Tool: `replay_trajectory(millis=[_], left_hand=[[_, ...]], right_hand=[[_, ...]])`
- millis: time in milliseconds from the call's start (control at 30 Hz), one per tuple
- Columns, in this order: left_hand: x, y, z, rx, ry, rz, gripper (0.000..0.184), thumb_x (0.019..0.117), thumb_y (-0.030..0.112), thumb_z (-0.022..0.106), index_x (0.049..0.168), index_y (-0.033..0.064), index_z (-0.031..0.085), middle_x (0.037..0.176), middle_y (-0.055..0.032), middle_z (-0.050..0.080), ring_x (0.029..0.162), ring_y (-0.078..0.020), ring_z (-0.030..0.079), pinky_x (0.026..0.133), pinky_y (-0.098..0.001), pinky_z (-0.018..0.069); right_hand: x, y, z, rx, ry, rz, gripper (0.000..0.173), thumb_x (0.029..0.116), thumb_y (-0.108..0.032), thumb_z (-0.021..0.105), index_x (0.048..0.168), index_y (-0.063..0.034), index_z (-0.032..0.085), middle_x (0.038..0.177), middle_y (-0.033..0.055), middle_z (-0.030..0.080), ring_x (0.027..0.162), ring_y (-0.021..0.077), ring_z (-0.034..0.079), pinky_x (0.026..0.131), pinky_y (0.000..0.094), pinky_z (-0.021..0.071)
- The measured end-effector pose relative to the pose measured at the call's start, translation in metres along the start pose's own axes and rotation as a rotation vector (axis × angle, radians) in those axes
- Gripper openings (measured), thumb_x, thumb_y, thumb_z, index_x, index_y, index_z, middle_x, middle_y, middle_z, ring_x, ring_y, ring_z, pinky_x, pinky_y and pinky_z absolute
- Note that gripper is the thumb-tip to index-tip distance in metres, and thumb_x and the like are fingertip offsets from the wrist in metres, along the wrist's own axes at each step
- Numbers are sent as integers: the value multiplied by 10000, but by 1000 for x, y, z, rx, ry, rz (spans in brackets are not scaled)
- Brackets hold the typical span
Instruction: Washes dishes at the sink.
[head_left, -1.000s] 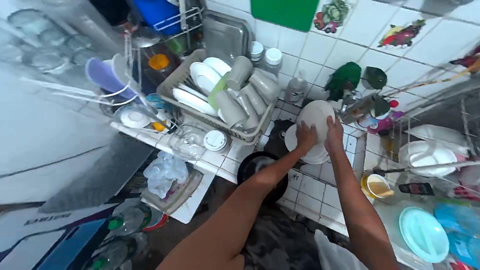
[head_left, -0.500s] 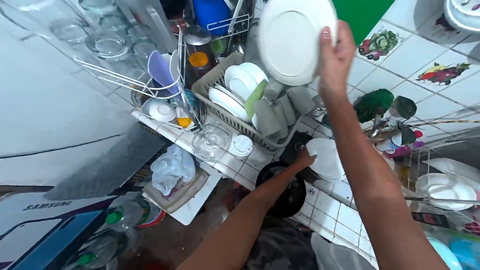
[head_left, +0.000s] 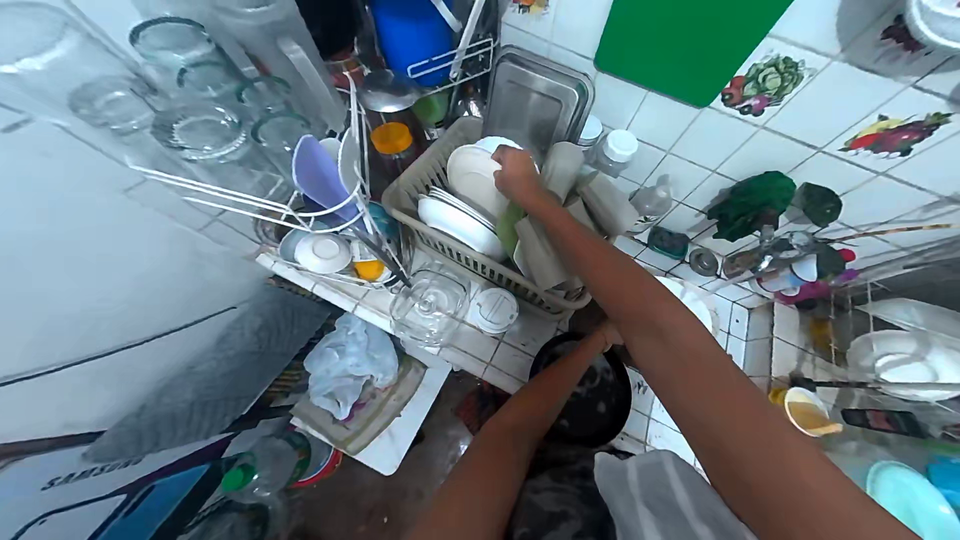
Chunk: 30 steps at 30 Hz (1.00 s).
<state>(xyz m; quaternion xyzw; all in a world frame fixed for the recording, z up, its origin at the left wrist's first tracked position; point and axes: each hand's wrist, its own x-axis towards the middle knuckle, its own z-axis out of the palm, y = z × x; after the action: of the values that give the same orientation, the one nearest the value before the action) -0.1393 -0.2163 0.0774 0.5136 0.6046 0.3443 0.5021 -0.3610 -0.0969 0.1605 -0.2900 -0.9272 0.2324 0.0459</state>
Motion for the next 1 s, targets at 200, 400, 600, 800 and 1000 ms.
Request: replay_trajectory(millis=[200, 400, 600, 800, 1000], left_hand=[[82, -54, 35, -85, 73, -241, 616, 997, 98, 641, 1504, -119, 367, 1513, -324, 437, 1414, -391, 449, 1183, -472, 359], [117, -62, 54, 75, 330, -314, 624, 984, 260, 674, 1469, -65, 454, 1404, -275, 571, 1312, -373, 567, 1115, -525, 450], [127, -59, 51, -17, 312, -331, 477, 968, 270, 724, 1276, -66, 585, 1169, -278, 668, 1054, -396, 685, 941, -558, 558], [142, -43, 53, 69, 300, -279, 403, 994, 259, 683, 1224, -68, 626, 1170, -277, 669, 1079, -385, 676, 960, -550, 542], [156, -29, 82, -484, 315, -237, 374, 1107, 222, 472, 1398, -9, 430, 1194, -279, 610, 903, -335, 690, 775, -486, 605]], right_hand=[[-51, 25, -36, 248, 268, -190, 449, 964, -17, 626, 1407, 24, 563, 1296, 222, 651, 1173, 311, 658, 1022, 416, 529], [-196, 162, -37, 278, 759, -141, 225, 1007, -63, 596, 1186, 20, 704, 1126, 167, 713, 981, 208, 713, 873, 352, 607], [-312, 349, 25, 71, 533, 461, 359, 1006, -180, 622, 1291, 36, 652, 1311, 279, 611, 1251, 430, 580, 1068, 564, 470], [-327, 390, 61, 97, 627, 624, 561, 961, -266, 714, 1408, 39, 566, 1431, 290, 528, 1336, 470, 497, 1076, 627, 425], [-314, 379, 66, 28, 414, 490, 776, 1064, -581, 356, 1596, -17, 331, 1669, 230, 263, 1563, 406, 200, 1238, 682, 95]])
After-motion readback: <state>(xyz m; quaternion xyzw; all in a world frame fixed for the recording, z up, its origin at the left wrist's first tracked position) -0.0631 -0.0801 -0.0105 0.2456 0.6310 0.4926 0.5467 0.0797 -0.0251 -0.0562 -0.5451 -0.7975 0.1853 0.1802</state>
